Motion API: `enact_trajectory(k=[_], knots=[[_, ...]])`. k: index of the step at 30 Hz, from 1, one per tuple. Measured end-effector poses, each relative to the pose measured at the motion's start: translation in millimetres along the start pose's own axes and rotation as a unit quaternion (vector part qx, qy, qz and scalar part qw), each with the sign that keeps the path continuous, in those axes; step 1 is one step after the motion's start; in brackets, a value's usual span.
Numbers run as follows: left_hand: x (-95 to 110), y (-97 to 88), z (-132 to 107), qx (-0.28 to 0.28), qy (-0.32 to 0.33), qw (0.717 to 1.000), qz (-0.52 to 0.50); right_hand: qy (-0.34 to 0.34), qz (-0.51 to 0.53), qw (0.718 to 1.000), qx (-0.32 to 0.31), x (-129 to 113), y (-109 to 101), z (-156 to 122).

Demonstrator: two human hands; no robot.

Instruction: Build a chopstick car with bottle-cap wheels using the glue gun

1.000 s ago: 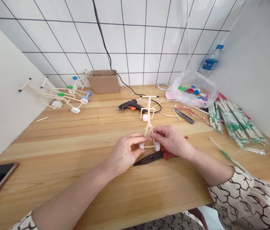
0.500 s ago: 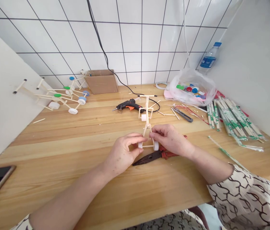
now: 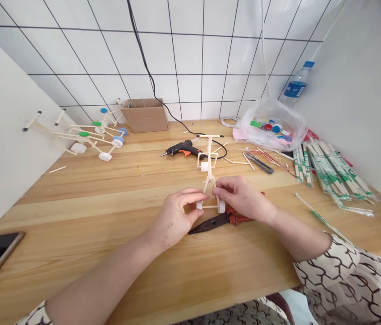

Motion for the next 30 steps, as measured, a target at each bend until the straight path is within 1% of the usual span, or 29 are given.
enact_trajectory(k=[5, 12, 16, 22, 30], knots=[[-4.7, 1.1, -0.4, -0.009, 0.004, 1.000, -0.004, -0.003, -0.002, 1.000, 0.001, 1.5, 0.0, -0.4], [-8.6, 3.3, -1.6, -0.010, 0.001, 1.000, -0.005, -0.031, -0.010, 0.999, 0.010, 6.1, 0.7, 1.0], [-7.6, 3.4, -2.2, -0.001, 0.001, 1.000, 0.003, -0.027, 0.000, 1.000, 0.013, 6.7, 0.3, 0.9], [-6.6, 1.2, -2.5, -0.008, -0.004, 1.000, 0.020, -0.024, 0.009, 0.999, 0.027, 2.4, -0.9, 0.7], [-3.9, 0.6, -4.1, 0.002, 0.016, 0.999, 0.042, -0.008, 0.009, 1.000, 0.024, -2.2, -2.3, -0.4]])
Point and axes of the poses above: each hand's wrist, its own z-axis towards the middle knuckle, its own y-axis out of the palm, x = y × z, the point moved 1 cm from there along z, towards the middle knuckle, and after that the axes turned 1 degree about -x, right-handed, at the moved point
